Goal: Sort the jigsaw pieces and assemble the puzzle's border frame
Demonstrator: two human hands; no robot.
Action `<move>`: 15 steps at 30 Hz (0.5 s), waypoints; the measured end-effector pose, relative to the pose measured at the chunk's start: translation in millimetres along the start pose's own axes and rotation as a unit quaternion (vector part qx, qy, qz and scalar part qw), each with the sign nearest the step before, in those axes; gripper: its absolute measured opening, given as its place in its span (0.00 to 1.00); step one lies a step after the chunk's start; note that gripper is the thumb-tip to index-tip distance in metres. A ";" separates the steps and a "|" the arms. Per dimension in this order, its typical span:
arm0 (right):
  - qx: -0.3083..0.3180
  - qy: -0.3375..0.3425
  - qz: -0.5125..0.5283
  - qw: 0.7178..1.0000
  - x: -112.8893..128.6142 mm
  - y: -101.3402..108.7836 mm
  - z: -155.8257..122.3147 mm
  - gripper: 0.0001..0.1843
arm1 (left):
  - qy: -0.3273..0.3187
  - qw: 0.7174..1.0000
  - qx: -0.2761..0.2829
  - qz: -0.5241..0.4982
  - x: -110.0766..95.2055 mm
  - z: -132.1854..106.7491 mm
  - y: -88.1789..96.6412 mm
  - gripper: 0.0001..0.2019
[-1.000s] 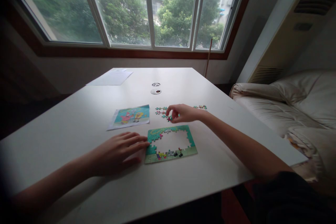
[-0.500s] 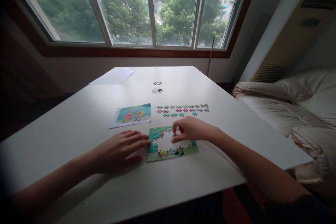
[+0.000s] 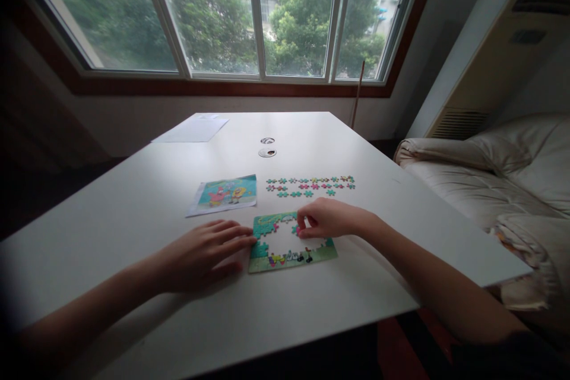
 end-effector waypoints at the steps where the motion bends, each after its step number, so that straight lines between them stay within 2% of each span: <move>1: 0.000 0.000 -0.001 1.000 0.0 0.0 -0.1 0.10 | -0.001 1.000 -0.001 -0.001 0.2 0.1 -0.2 0.17; 7: -0.042 -0.040 -0.019 0.998 2.2 -1.1 1.6 0.17 | -0.005 1.000 -0.002 0.001 0.4 0.4 -0.6 0.16; 11: -0.048 -0.070 0.010 0.996 8.7 -5.1 3.6 0.13 | -0.008 1.000 -0.007 0.005 -0.4 -0.1 0.3 0.16; 15: -0.019 -0.077 0.069 0.994 11.1 -6.7 4.7 0.09 | -0.007 1.000 -0.004 0.006 -0.1 -1.2 -0.6 0.16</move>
Point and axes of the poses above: each hand's wrist, its own z-axis towards the middle knuckle, its own y-axis out of the back of the hand, x = y × z, the point moved 3 cm from there along z, towards the middle knuckle, and after that the axes turned 2 degrees about -x, right-handed, at the moved point
